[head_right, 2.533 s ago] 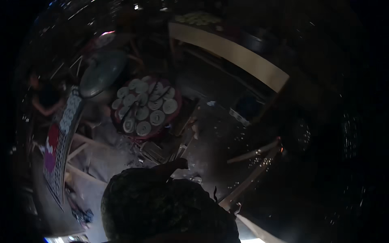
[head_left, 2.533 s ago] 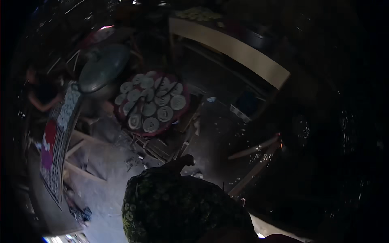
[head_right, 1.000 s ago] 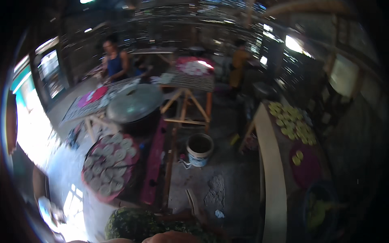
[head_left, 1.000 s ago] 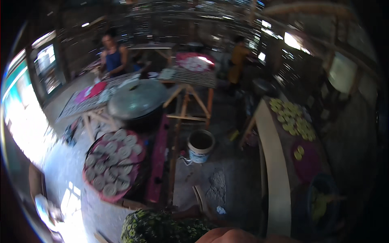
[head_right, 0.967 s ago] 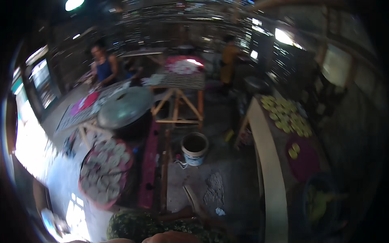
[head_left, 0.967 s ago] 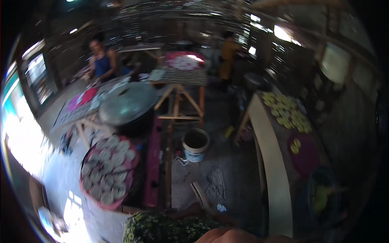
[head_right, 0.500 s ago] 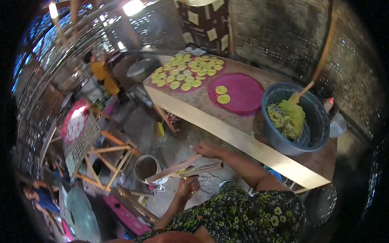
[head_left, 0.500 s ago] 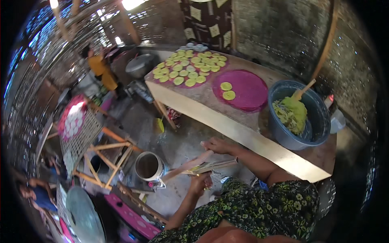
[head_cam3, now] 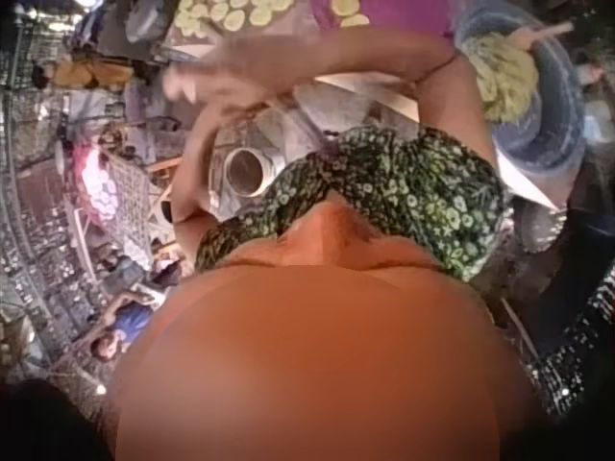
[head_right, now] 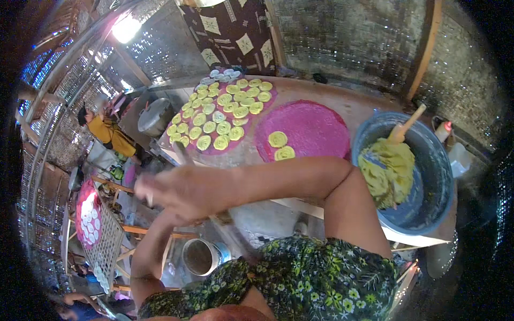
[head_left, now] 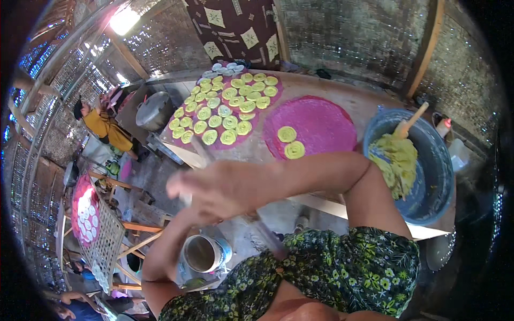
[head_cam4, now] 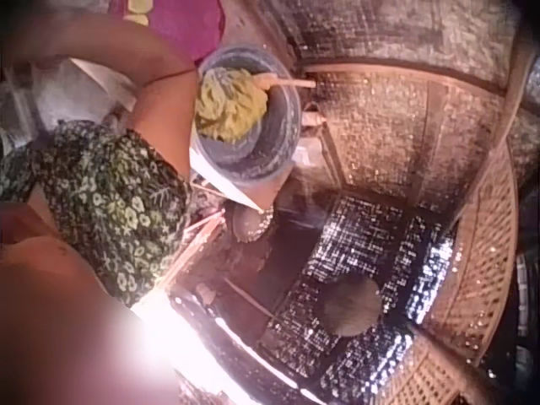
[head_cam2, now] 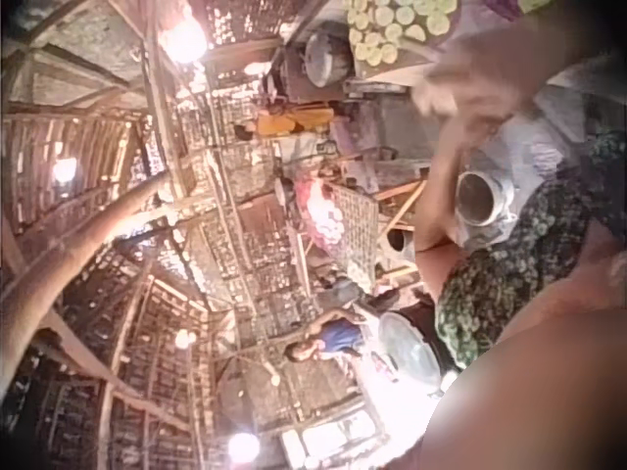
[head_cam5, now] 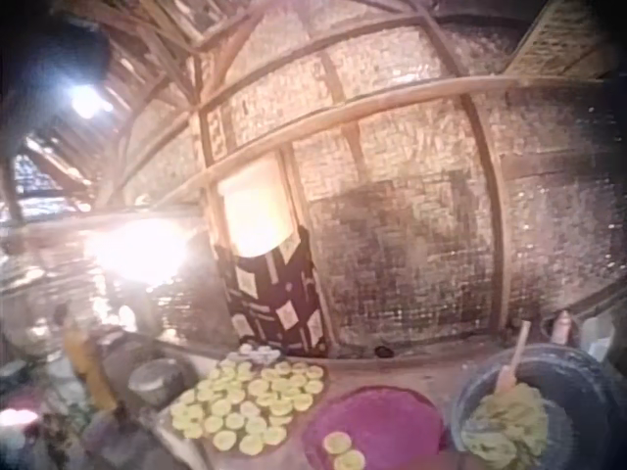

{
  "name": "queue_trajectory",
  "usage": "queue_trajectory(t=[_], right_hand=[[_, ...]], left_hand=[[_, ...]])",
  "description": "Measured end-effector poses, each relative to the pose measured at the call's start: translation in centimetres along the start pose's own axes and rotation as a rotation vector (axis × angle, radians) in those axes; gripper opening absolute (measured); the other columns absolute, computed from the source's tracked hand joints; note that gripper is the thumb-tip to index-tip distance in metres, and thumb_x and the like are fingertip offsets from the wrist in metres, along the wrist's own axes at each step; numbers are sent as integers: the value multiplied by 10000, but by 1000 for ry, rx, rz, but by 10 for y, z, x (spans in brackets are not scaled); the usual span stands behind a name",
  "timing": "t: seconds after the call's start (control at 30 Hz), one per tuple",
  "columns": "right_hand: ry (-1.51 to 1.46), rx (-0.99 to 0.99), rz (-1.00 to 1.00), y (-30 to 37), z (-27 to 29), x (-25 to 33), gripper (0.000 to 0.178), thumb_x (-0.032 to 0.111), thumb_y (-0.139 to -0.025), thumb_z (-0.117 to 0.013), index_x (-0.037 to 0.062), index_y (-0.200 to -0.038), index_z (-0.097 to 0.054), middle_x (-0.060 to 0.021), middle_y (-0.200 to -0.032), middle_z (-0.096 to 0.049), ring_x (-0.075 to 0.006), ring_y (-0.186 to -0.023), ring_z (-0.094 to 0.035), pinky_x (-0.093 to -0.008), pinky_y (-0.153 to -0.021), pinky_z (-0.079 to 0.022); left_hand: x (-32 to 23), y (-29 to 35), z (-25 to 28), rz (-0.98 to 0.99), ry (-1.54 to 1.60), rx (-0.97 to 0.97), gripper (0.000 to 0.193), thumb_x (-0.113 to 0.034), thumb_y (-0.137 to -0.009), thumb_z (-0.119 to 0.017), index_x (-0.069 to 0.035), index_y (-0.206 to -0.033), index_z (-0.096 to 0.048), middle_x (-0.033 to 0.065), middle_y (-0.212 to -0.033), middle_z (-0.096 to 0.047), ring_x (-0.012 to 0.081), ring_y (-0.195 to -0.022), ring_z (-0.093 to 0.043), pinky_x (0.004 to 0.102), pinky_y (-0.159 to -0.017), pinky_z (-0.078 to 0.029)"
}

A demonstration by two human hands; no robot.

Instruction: The person uses a piping bag to squeeze yellow dough onto a pink mat, forming spiral shapes. They repeatedly scoop dough from a metal bowl into the bag and pipe it onto the mat, arranging the spirals in rows.

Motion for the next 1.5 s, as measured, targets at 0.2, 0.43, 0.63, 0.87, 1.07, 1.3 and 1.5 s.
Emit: queue_trajectory(t=[0.2, 0.43, 0.63, 0.87, 1.07, 1.3, 1.5], right_hand=[[337, -445, -443, 34, 97, -111, 253, 15, -811, -504, 38, -1050, -425, -134, -968, -471, -246, -933, -511, -363, -825, -417], [36, -1558, -332, 162, 202, -90, 151, 89, -900, -488, 178, -1007, -429, -16, -642, -415, -111, -479, -440, -263, -418, -382], [215, -2118, -105, 178, 132, -145, 134, 182, -928, -499, 134, -1017, -412, -35, -653, -445, -159, -532, -503, -313, -527, -472], [1416, -1180, -1199, 222, 108, -35, 271, 277, -895, -537, 27, -934, -636, -152, -941, -607, -291, -898, -579, -407, -796, -454], [1316, -83, -2666, 354, 113, 101, 263, 226, -785, -567, 56, -960, -666, -175, -941, -652, -300, -872, -644, -414, -718, -513], [1030, 461, -2556, 337, 172, 142, 240, 140, -811, -481, 76, -954, -663, -165, -863, -668, -314, -807, -662, -416, -687, -529], [998, 491, -2400, 381, 208, 157, 209, 152, -712, -582, 71, -871, -691, -163, -847, -673, -302, -810, -666, -421, -686, -531]], left_hand=[[4, -66, 79, 338, -497, -205, 313, -170, -653, -729, -87, -938, -632, 150, -875, -622, 302, -840, -597, 370, -738, -499], [156, -121, 98, 223, 357, -668, 437, -225, -750, -743, -32, -1086, -541, 76, -1013, -587, 173, -898, -573, 318, -748, -475], [106, -201, 86, -310, 1113, -539, 488, -310, -900, -549, -66, -1301, -416, 108, -1199, -521, 249, -1087, -531, 395, -851, -484], [61, -249, 152, -868, 1343, -641, 205, -192, -812, -502, -54, -961, -472, 55, -824, -369, 185, -812, -393, 310, -710, -346], [30, -296, 61, -552, 1216, -421, 205, -102, -815, -518, -4, -995, -520, 70, -903, -459, 175, -841, -431, 282, -749, -366], [50, -356, -12, -368, 805, -608, 227, -164, -844, -620, -5, -1003, -593, 72, -966, -578, 199, -876, -529, 346, -787, -429], [61, -371, -65, -64, 782, -687, 315, -222, -826, -638, -24, -1057, -554, 55, -934, -540, 184, -875, -501, 303, -787, -426]])
Point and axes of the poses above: each hand's wrist, its own y-axis away from the middle knuckle, its own z-axis out of the back of the hand, x = y × z, the point moved 3 cm from there along -y, towards the middle knuckle
